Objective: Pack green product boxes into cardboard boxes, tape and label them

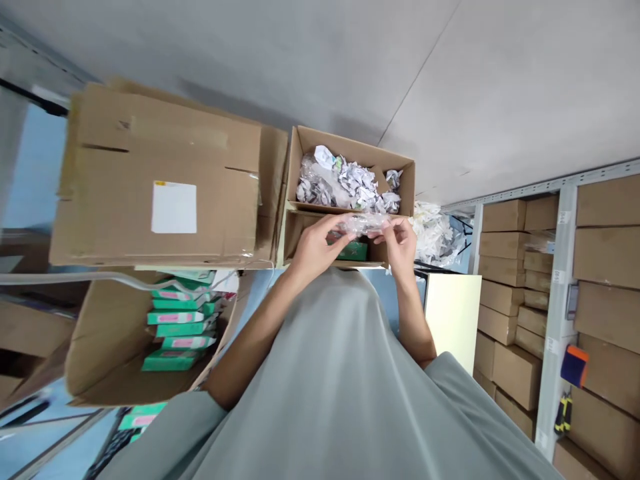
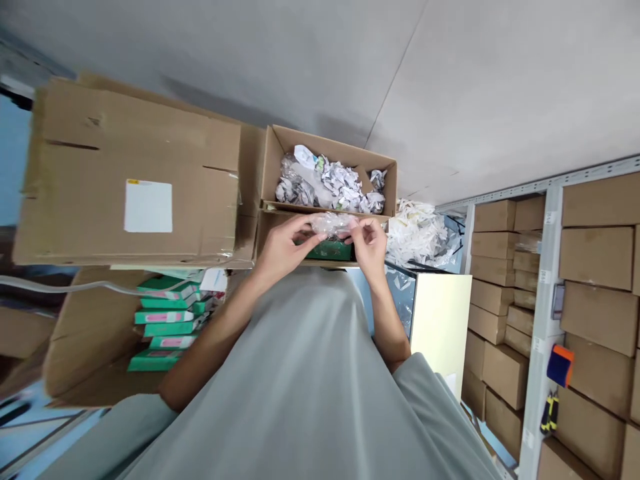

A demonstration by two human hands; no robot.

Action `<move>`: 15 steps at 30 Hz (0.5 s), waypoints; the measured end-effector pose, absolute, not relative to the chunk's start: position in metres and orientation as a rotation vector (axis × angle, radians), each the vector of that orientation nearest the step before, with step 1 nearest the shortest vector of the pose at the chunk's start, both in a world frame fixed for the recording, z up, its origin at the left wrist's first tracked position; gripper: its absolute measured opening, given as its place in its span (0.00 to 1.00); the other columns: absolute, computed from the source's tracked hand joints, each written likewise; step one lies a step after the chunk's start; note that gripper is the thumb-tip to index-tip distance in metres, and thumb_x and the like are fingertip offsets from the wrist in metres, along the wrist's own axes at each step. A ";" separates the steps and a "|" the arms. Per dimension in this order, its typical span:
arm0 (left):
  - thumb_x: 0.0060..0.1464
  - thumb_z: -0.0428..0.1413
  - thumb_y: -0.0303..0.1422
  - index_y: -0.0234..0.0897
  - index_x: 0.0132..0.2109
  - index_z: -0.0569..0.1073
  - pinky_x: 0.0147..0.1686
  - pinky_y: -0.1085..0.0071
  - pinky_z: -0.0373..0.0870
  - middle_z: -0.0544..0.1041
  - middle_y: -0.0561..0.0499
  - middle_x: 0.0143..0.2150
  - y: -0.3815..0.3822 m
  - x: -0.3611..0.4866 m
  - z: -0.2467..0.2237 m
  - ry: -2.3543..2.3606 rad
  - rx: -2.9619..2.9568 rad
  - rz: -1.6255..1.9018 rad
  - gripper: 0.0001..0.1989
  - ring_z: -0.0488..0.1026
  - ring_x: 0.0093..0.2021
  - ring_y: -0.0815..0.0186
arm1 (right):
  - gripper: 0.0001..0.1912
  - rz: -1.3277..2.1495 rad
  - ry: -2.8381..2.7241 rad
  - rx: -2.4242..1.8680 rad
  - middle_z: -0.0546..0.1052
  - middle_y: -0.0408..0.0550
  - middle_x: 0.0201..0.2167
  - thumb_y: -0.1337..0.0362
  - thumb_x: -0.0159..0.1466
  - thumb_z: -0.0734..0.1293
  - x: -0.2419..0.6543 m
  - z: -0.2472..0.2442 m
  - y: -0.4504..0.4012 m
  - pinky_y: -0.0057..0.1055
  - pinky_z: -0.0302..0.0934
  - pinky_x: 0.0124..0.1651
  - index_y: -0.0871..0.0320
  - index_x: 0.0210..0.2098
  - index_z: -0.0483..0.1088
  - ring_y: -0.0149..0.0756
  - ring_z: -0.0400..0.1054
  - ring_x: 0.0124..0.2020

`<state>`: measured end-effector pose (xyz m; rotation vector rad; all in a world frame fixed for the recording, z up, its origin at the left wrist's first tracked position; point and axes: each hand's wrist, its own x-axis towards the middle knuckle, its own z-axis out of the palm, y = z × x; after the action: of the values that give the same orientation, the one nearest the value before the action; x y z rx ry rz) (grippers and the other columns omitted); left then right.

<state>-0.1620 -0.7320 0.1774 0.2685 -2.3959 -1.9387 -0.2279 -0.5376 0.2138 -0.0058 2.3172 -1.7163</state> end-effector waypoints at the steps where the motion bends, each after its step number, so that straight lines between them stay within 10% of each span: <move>1: 0.71 0.63 0.48 0.43 0.64 0.84 0.50 0.63 0.86 0.88 0.45 0.59 -0.734 -0.159 0.176 -2.411 0.266 -1.923 0.22 0.86 0.50 0.57 | 0.29 -1.696 2.331 0.038 0.75 0.41 0.32 0.30 0.71 0.69 -0.221 0.208 -0.533 0.34 0.73 0.38 0.48 0.39 0.63 0.41 0.80 0.34; 9: 0.74 0.59 0.42 0.47 0.52 0.89 0.64 0.51 0.80 0.89 0.44 0.52 -0.750 -0.146 0.150 -2.852 0.127 -1.524 0.14 0.84 0.55 0.49 | 0.16 -0.911 2.681 -0.094 0.85 0.50 0.43 0.49 0.79 0.67 -0.183 0.177 -0.502 0.36 0.70 0.48 0.52 0.43 0.77 0.43 0.79 0.40; 15: 0.68 0.61 0.33 0.45 0.59 0.88 0.69 0.48 0.79 0.85 0.43 0.68 -0.728 -0.152 0.122 -3.023 0.125 -1.480 0.17 0.83 0.66 0.45 | 0.12 -0.751 2.671 -0.226 0.86 0.53 0.50 0.56 0.82 0.66 -0.188 0.172 -0.498 0.36 0.69 0.51 0.53 0.52 0.80 0.46 0.81 0.46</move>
<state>-0.1518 -0.7282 0.1222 0.1253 -3.0227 -1.4798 -0.1883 -0.4979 0.1716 -0.2260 2.6710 -0.7511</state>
